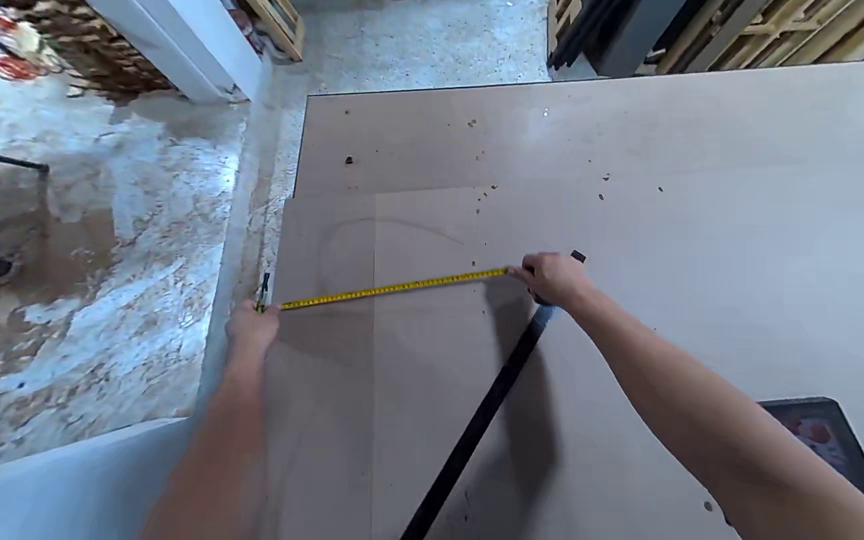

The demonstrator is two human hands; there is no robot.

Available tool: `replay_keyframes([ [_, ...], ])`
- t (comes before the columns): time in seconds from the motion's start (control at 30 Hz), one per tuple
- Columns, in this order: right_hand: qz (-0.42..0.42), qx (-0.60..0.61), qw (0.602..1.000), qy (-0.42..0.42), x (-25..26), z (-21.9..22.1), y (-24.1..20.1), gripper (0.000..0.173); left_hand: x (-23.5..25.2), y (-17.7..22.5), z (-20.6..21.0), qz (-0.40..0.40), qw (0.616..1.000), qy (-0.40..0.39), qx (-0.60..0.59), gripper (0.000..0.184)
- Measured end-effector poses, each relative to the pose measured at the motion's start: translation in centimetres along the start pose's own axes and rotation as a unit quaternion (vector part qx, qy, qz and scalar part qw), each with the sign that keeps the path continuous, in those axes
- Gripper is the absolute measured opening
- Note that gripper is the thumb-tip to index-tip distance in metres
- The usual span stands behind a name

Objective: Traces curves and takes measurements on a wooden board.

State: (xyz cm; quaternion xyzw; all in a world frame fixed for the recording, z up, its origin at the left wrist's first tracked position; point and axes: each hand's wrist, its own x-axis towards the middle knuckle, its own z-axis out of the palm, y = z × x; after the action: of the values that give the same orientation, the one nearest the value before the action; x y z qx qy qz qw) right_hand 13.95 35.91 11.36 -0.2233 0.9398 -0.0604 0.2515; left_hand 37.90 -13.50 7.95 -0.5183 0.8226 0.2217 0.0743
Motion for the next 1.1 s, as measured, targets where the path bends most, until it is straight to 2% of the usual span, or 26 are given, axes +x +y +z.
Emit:
replay_keyframes([
  [0.1,0.023,0.005,0.999,0.025,5.7,-0.2,-1.2,0.049,4.8,2.7,0.9,-0.012,1.0,0.007,0.027,0.045],
  [0.23,0.072,-0.002,0.996,0.045,8.4,1.1,-2.0,0.051,8.3,3.5,2.3,-0.023,0.996,0.046,-0.072,0.046],
  [0.33,0.085,-0.011,0.994,0.068,8.6,1.9,-2.0,0.054,8.3,3.4,3.6,-0.013,0.988,0.104,-0.112,0.044],
  [0.47,0.109,-0.019,0.992,0.054,8.7,1.5,-2.9,0.051,6.5,4.0,5.3,0.002,0.986,0.161,-0.041,0.051],
  [1.1,0.084,-0.017,0.993,0.081,8.9,1.9,-1.9,0.051,7.3,3.7,5.6,0.008,0.98,0.175,-0.097,0.04],
])
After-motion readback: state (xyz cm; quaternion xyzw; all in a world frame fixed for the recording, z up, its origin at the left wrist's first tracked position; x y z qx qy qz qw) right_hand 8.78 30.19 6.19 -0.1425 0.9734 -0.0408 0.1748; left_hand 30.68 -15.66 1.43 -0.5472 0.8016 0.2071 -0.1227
